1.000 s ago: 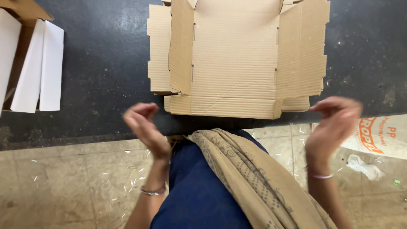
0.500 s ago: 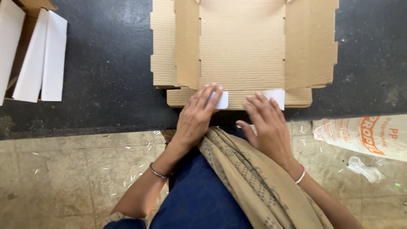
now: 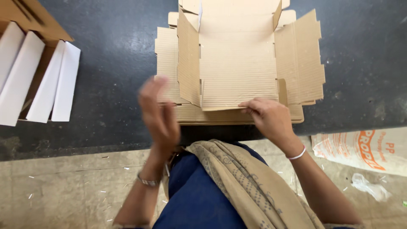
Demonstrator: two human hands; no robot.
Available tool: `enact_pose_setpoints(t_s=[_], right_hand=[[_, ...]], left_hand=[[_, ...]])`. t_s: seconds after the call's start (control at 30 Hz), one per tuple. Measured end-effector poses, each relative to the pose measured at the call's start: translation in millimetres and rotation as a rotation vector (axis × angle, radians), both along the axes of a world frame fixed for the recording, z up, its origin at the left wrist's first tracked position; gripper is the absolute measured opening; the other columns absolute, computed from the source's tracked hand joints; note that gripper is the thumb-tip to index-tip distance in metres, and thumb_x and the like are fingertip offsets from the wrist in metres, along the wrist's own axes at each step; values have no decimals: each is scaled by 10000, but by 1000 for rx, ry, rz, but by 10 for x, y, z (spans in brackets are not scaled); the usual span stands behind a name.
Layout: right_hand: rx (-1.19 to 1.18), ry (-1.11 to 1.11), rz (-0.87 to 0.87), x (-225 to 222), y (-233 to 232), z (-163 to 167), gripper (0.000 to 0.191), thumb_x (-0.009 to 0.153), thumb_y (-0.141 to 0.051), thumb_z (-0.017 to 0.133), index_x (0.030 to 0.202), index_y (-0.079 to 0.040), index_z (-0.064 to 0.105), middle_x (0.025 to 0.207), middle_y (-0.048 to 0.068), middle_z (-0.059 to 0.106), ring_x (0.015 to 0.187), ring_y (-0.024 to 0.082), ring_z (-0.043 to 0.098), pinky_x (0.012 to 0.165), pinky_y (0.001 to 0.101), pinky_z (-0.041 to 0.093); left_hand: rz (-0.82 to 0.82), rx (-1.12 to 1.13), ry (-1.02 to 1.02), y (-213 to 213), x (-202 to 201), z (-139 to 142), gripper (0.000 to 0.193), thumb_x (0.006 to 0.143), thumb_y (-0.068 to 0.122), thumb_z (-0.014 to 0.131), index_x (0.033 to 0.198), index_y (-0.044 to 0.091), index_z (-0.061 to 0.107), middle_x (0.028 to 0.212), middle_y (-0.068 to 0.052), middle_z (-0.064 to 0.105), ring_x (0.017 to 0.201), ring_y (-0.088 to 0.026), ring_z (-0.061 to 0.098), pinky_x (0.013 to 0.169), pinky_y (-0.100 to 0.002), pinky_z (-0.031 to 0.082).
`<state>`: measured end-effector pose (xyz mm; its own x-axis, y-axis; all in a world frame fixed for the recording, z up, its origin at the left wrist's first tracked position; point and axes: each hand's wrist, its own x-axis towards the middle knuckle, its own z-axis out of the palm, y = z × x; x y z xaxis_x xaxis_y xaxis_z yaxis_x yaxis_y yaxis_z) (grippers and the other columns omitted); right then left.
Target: The person folds flat corrugated cardboard blanks into open boxes on a workbench, pressing the sides and locking the corners by hand. They insert white paperboard divider pieces into some boxes, then stack the finished boxes on the bench.
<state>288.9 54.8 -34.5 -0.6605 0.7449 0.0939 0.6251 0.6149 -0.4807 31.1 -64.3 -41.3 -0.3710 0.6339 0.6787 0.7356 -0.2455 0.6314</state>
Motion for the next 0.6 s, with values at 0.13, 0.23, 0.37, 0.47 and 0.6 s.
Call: enact_pose_setpoints(t_s=[0.13, 0.23, 0.37, 0.47, 0.6], right_hand=[[-14, 34, -10, -56, 188, 3, 106, 924, -208, 694, 945, -169, 790, 905, 0, 770, 806, 232, 716, 691, 363, 543], [46, 50, 3, -76, 252, -10, 106, 917, -197, 698, 933, -156, 795, 914, 26, 767, 818, 255, 711, 702, 366, 542], [45, 125, -11, -70, 230, -26, 111, 894, -189, 699, 935, -142, 791, 922, 28, 770, 817, 235, 722, 692, 348, 546], [-3, 103, -86, -81, 199, -44, 107, 885, -188, 703, 919, -146, 796, 899, 14, 775, 761, 229, 712, 669, 340, 540], [103, 127, -30, -101, 188, -97, 94, 891, -139, 685, 871, -142, 777, 896, 8, 773, 805, 224, 721, 710, 350, 526]], left_hand=[[14, -192, -395, 769, -701, -272, 466, 1137, 334, 334, 1350, 44, 630, 1361, -139, 620, 1318, -268, 590, 1169, -426, 479], [-180, -423, -539, 1523, -921, -479, 659, 1061, 534, 279, 1425, 98, 613, 1588, -167, 408, 1414, -297, 441, 1163, -443, 350], [-373, -534, -775, 2262, -991, -580, 840, 992, 706, 237, 1508, 110, 526, 1524, -177, 479, 1337, -297, 503, 1164, -425, 361], [-423, -611, -760, 2531, -935, -598, 885, 970, 728, 243, 1442, 72, 601, 1281, -186, 613, 1143, -260, 585, 1039, -396, 461], [-433, -388, -961, 2568, -864, -742, 680, 975, 641, 394, 1172, 34, 628, 1124, -108, 704, 972, -205, 647, 846, -373, 576]])
